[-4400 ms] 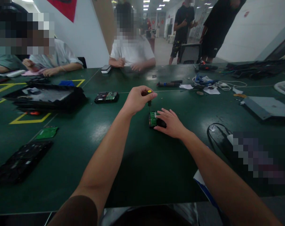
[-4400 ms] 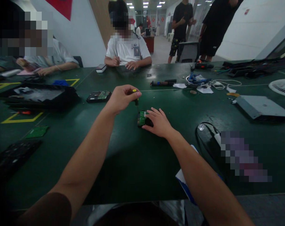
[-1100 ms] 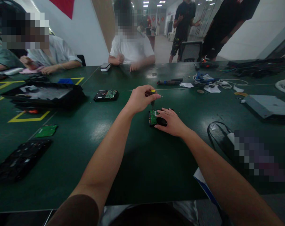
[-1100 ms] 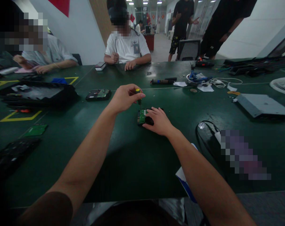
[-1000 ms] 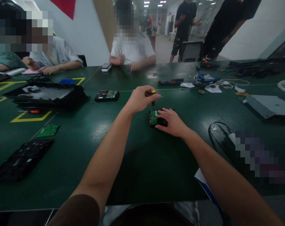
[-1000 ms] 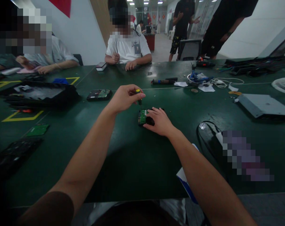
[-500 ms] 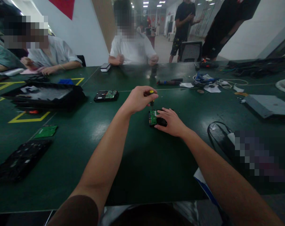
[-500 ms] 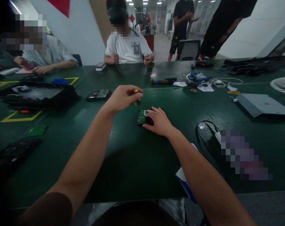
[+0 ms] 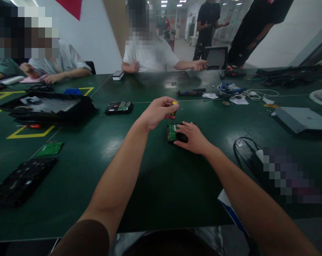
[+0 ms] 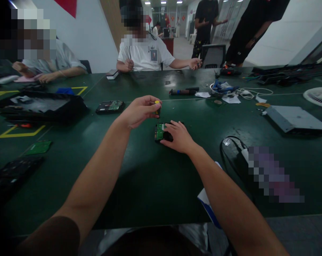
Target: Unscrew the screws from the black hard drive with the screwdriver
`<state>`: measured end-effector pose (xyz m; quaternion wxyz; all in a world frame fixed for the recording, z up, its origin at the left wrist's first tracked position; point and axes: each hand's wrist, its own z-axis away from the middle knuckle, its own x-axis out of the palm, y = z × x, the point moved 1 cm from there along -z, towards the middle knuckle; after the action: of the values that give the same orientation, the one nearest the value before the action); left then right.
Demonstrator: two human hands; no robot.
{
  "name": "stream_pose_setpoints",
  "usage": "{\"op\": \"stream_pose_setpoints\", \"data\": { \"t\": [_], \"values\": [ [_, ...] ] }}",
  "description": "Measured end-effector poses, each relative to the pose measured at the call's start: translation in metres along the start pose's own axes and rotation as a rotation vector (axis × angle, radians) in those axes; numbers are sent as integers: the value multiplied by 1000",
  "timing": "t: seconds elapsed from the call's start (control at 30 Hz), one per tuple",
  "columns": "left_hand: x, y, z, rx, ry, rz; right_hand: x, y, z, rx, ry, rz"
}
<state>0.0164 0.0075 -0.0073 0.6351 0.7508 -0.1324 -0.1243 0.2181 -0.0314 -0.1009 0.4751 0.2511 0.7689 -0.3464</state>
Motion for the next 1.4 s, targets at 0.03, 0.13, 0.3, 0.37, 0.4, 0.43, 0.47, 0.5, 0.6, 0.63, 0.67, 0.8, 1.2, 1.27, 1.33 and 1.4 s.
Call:
{"op": "stream_pose_setpoints", "data": {
  "t": [0.03,0.13,0.3,0.37,0.4,0.43,0.47,0.5,0.6,0.63,0.67,0.8,1.2,1.27,1.33,1.4],
  "values": [
    [0,1,0,-13,-5,12,0,0,0,0,1,-1],
    [2,1,0,-61,-12,86,0,-1,0,3,0,14],
    [2,-4,-4,-87,15,215,-1,-1,0,0,-10,27],
    [1,-5,-5,-93,22,237,-1,-1,0,0,-9,26],
    [0,-4,-5,-99,28,234,-1,-1,0,0,-9,27],
    [-1,-4,-5,-107,36,224,-1,0,0,-1,-9,29],
    [-1,-3,-5,-117,51,213,0,0,0,-2,-8,31],
    [-1,-3,-5,-127,74,205,0,0,0,-3,-7,32],
    [2,0,-4,-161,142,213,1,1,0,-8,-1,29],
    [3,1,-4,-172,156,222,1,1,0,-8,1,26],
    [5,1,-4,-180,168,233,1,1,0,-6,2,23],
    [7,3,-3,-182,180,221,0,1,-1,1,-1,17],
    [5,5,-4,-42,268,-138,-1,-1,-1,9,-25,18],
    [5,5,-5,-40,274,-140,-1,0,-1,1,-26,31],
    [5,5,-4,-47,240,-91,0,-1,-1,-9,-24,39],
    [5,5,-2,-51,205,-28,0,-2,-1,-19,-20,50]
  ]
}}
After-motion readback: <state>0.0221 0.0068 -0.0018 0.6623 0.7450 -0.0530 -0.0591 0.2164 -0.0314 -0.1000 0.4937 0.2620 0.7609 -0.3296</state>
